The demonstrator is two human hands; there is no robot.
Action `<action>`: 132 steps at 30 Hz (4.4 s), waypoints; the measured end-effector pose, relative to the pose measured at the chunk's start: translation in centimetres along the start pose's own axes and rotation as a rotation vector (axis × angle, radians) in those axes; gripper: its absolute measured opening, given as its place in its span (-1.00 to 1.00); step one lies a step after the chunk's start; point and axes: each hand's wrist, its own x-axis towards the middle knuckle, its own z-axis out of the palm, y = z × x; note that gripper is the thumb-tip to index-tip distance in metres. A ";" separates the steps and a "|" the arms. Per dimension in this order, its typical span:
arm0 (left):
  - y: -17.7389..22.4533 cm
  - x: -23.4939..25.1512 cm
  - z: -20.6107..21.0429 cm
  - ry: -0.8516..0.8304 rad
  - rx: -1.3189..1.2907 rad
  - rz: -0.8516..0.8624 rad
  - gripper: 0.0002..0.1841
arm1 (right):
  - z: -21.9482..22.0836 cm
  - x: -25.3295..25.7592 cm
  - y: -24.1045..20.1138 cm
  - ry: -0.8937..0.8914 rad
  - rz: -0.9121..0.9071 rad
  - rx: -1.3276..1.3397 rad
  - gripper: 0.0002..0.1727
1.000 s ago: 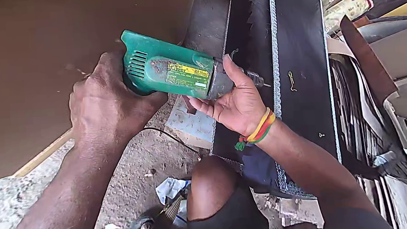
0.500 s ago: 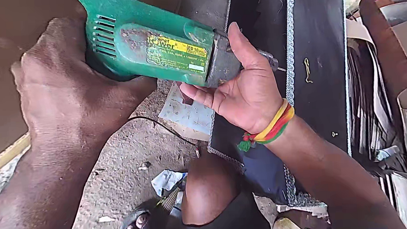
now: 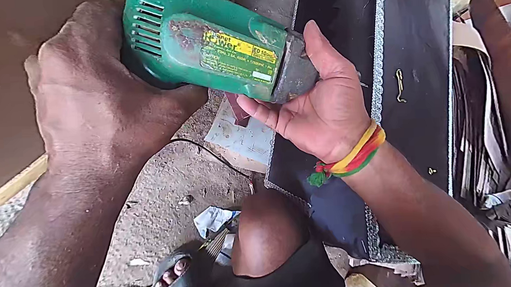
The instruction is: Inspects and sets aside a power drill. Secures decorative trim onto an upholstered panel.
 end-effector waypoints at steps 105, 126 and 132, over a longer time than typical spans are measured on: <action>4.8 -0.3 0.0 -0.019 0.180 -0.057 -0.24 | 1.1 0.4 0.2 0.268 -0.160 0.028 -0.21; 7.5 -1.2 -0.7 -0.060 0.209 -0.141 -0.39 | 1.0 0.3 0.2 0.307 -0.173 0.017 -0.17; 7.8 -1.3 -0.9 -0.079 0.213 -0.147 -0.39 | 0.9 0.4 0.2 0.310 -0.173 0.001 -0.18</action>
